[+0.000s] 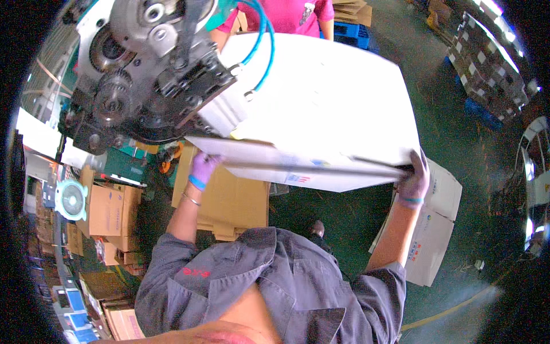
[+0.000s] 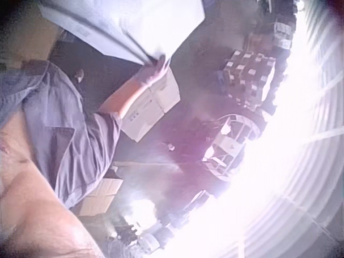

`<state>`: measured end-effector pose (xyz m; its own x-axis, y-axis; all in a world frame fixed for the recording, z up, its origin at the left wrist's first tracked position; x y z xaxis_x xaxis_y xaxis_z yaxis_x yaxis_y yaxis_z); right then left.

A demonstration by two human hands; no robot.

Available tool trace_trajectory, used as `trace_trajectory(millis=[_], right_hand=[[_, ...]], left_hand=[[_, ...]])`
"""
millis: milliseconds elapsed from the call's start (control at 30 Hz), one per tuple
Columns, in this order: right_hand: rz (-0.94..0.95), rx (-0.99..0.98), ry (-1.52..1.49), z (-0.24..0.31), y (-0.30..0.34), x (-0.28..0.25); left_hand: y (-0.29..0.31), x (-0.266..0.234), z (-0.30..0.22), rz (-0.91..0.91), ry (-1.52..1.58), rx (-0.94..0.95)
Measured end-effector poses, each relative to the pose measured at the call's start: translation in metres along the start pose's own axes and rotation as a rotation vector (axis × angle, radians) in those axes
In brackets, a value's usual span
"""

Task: The person takes a cardboard box from a stack, folds the flaps, and feeds it through a sealing machine while another person assists by handling the boxes on the other side.

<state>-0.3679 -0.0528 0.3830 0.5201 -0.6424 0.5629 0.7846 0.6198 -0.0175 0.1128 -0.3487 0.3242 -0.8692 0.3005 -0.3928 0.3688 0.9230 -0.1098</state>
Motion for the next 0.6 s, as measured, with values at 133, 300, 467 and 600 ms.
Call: trace_trajectory(millis=[133, 300, 467, 600], right_hand=[[-0.289, 0.075, -0.185, -0.032, 0.031, -0.187], [-0.104, 0.463, 1.238, -0.122, 0.109, -0.459], [-0.069, 0.352, 0.566, -0.094, 0.014, -0.361], [0.099, 0.212, 0.503, -0.010, -0.095, -0.234]], left_hand=[[0.025, 0.105, -0.106, 0.167, -0.089, 0.426], [0.024, 0.249, -0.234, 0.369, -0.251, 0.929], [0.076, 0.320, -0.261, 0.596, -0.215, 1.239], [0.101, 0.338, -0.272, 0.748, -0.234, 1.447]])
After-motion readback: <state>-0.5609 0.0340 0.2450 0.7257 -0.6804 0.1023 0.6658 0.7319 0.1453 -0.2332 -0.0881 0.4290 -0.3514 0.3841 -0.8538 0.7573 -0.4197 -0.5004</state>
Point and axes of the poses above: each hand's wrist, its own y-axis away from the middle knuckle, its own x-axis out of the palm, z = x × y, the point moved 6 cm from there along -y, towards the middle knuckle, and after that the axes turned 5 degrees about -y, right-handed, at the moved point
